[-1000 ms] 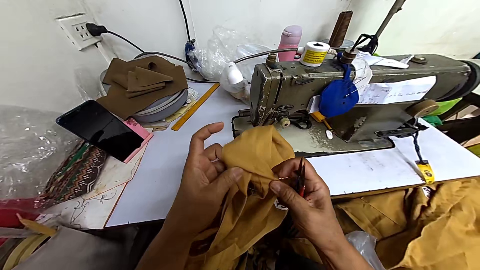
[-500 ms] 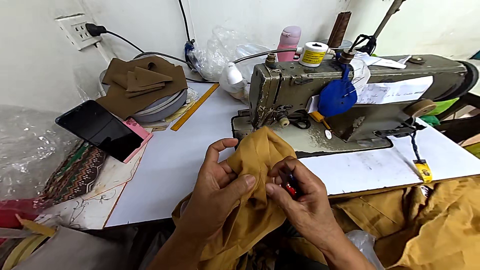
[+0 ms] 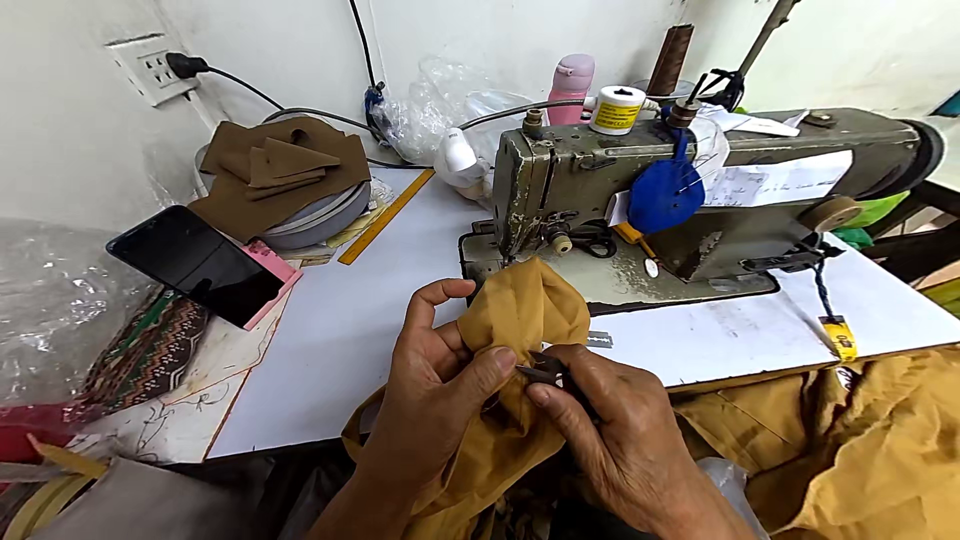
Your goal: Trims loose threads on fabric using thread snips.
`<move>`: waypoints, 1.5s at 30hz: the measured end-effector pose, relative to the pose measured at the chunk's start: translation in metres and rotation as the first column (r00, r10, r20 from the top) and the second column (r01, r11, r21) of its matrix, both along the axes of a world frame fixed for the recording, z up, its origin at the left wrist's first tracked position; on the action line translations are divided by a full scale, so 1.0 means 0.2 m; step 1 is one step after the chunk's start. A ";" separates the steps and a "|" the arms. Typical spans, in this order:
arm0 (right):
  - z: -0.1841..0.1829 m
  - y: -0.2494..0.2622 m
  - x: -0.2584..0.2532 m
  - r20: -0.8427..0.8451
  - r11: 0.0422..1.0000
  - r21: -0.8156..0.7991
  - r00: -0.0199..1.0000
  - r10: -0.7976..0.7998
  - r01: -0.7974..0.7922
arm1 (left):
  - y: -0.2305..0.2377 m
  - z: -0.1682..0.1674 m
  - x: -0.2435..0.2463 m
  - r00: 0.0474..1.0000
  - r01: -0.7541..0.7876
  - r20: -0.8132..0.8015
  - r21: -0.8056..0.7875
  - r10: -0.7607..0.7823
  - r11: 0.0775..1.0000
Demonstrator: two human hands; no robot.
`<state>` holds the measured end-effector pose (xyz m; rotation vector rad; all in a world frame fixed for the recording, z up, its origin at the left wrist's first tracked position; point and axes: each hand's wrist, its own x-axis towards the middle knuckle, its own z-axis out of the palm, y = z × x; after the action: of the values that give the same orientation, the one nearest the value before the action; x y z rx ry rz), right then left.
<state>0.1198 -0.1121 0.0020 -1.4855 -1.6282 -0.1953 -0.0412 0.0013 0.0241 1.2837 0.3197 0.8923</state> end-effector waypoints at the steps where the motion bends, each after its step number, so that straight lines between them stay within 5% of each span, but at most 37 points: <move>1: 0.00 0.00 0.00 0.007 1.000 -0.002 1.000 0.004 -0.004 | 0.00 0.00 0.00 1.000 -0.004 0.005 -0.010 0.004 1.000; 15: -0.01 0.00 0.02 -0.023 0.999 -0.007 0.998 0.052 -0.053 | -0.02 0.01 0.01 1.000 0.008 0.004 -0.064 -0.007 0.998; 18: 0.00 -0.05 0.00 -0.033 0.978 -0.054 0.979 0.200 -0.201 | -0.04 0.01 0.02 0.999 0.004 0.037 -0.048 -0.002 0.999; 22: 0.04 -0.21 -0.20 -0.107 0.799 -0.315 0.855 0.507 -0.513 | -0.04 0.00 0.05 0.997 -0.069 0.016 -0.061 0.070 0.996; 26: 0.03 -0.13 -0.09 -0.125 0.955 -0.106 0.957 0.263 -0.276 | -0.04 0.01 0.05 0.997 -0.068 0.026 -0.079 0.070 0.995; 31: -0.02 -0.07 -0.07 -0.099 0.995 -0.051 0.992 0.076 -0.082 | -0.04 0.03 0.06 0.994 -0.101 0.035 -0.061 0.103 0.993; 45: -0.06 -0.05 -0.03 -0.109 0.999 -0.031 0.994 0.024 -0.028 | -0.04 0.00 0.06 0.988 -0.150 0.058 0.062 0.146 0.987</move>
<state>0.1144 -0.1219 -0.0090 -1.4733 -1.5695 -0.0723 -0.0298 -0.0074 0.0246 1.3074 0.3488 1.0696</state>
